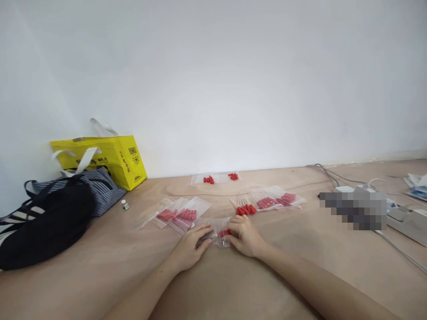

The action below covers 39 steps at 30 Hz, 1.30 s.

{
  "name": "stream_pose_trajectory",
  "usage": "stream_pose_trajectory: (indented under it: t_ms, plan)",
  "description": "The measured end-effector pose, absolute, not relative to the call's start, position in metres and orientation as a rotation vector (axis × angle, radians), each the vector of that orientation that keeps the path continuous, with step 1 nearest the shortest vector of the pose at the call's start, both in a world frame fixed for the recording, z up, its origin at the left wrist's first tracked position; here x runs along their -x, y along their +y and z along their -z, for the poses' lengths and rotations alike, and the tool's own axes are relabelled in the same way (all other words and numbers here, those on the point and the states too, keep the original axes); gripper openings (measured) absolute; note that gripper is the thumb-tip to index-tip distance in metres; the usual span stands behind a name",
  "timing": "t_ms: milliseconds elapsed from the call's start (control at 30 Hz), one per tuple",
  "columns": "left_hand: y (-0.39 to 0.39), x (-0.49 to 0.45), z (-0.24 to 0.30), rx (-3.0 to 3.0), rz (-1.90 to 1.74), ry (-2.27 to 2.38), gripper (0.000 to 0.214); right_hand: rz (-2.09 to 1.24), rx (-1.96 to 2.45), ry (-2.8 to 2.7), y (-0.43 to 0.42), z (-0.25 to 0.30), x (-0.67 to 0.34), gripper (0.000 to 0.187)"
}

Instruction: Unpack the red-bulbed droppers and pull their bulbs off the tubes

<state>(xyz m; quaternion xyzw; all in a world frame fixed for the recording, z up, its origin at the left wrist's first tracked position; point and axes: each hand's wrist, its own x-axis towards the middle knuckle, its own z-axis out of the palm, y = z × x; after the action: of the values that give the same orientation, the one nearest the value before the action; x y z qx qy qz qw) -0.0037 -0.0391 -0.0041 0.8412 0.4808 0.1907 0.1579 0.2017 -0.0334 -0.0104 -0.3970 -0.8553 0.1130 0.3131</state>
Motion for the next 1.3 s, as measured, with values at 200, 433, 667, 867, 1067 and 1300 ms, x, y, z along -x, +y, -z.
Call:
stream_pose_trajectory:
  t_ms: [200,433,667,867,1067,1300]
  plan:
    - [-0.039,0.005,0.004,-2.384,-0.573,1.367,0.032,-0.584,1.017,-1.979,-0.025,0.000,-0.263,0.015]
    - [-0.038,0.004,0.003,-2.380,-0.543,1.376,0.034,-0.390,1.146,-1.537,0.003,0.006,-0.302,0.025]
    - [-0.039,0.006,0.006,-2.472,-0.703,1.302,0.034,0.174,1.250,-1.819,0.020,0.030,-0.264,0.024]
    - [-0.044,0.004,0.007,-2.559,-0.649,1.206,0.035,0.400,1.325,-2.029,0.022,0.035,-0.261,0.025]
    - [-0.052,-0.001,-0.007,-2.554,-0.279,1.184,0.037,0.377,1.377,-2.063,0.017,0.032,-0.260,0.021]
    - [-0.038,0.002,0.009,-2.691,-0.561,1.187,0.028,0.409,1.433,-1.991,0.007,0.026,-0.257,0.025]
